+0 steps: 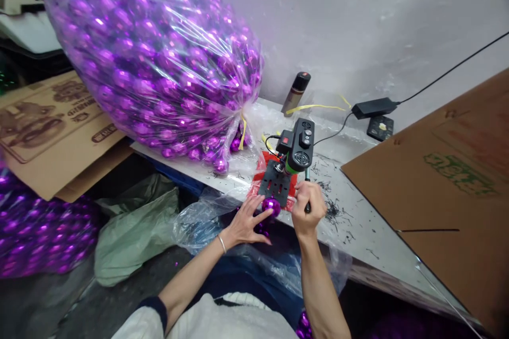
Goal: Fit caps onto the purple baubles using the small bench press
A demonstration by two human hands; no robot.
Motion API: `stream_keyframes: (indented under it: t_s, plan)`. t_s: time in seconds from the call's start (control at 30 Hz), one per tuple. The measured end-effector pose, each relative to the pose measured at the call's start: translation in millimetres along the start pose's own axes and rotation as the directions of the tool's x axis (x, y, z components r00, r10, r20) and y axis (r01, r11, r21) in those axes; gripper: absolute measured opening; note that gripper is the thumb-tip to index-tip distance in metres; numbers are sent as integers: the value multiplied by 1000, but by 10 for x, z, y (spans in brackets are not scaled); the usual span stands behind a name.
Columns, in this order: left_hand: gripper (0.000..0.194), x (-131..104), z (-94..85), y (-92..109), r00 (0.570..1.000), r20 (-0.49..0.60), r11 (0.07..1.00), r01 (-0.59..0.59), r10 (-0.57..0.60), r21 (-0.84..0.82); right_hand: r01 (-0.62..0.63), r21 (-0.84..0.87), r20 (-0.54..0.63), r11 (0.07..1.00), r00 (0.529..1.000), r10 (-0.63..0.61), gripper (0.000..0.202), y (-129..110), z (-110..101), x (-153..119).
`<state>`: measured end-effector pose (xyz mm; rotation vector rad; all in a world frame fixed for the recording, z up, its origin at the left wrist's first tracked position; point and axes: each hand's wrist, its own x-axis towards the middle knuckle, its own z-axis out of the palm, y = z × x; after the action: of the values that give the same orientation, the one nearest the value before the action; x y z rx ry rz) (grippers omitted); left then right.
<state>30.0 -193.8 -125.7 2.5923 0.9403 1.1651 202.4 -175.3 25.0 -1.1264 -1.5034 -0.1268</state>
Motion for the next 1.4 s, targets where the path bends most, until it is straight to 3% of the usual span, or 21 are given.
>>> stream_keyframes:
  t_s: [0.1, 0.2, 0.3, 0.37, 0.47, 0.7, 0.87, 0.97, 1.03, 1.07, 1.13, 1.2, 1.3, 1.4]
  plan:
    - [56, 167, -160, -248, 983, -163, 994, 96, -86, 56, 23, 7, -13, 1000, 1000, -23, 26, 65, 31, -85]
    - [51, 772, -375, -736, 901, -236, 905, 403, -365, 135, 37, 24, -29, 999, 999, -36, 24, 87, 48, -105]
    - [52, 1405, -582, -1212, 786, -107, 729, 608, -609, 316, 52, 33, -27, 998, 998, -51, 24, 83, 50, -101]
    - [48, 1665, -668, -1415, 727, -7, 661, 627, -686, 413, 52, 39, -24, 998, 998, -51, 25, 80, 50, -102]
    - [40, 1774, -716, -1535, 714, 66, 661, 605, -697, 444, 49, 43, -20, 998, 999, -48, 25, 79, 53, -109]
    - [37, 1589, -716, -1432, 740, 180, 735, 545, -648, 404, 46, 30, -22, 998, 999, -45, 26, 63, 58, -98]
    - [52, 1655, -716, -1264, 668, 184, 677, 624, -721, 390, 47, 35, -8, 998, 999, -47, 25, 56, 43, -81]
    - [45, 1627, -792, -1154, 663, 63, 653, 708, -746, 268, 48, 21, 17, 999, 999, -49, 23, 48, 24, -66]
    - [46, 1534, -861, -1063, 620, -61, 623, 782, -782, -33, 52, 18, 23, 998, 998, -52, 23, 39, 15, -52]
    - [48, 1469, -890, -1006, 581, -78, 581, 778, -810, -239, 50, 17, 23, 999, 998, -50, 23, 35, 13, -43]
    - [52, 1316, -919, -872, 526, 7, 414, 678, -850, -607, 42, 21, 12, 999, 999, -42, 24, 25, 13, -26]
    - [54, 1162, -894, -723, 525, 151, 206, 559, -837, -803, 31, 26, 1, 999, 1000, -31, 24, 17, 18, -11]
    - [54, 991, -742, -521, 537, 278, 33, 497, -797, -867, 25, 28, -2, 999, 1000, -25, 23, 12, 21, 2]
    - [56, 931, -481, -382, 527, 286, 37, 520, -800, -853, 26, 23, 10, 999, 1000, -26, 23, 13, 14, 6]
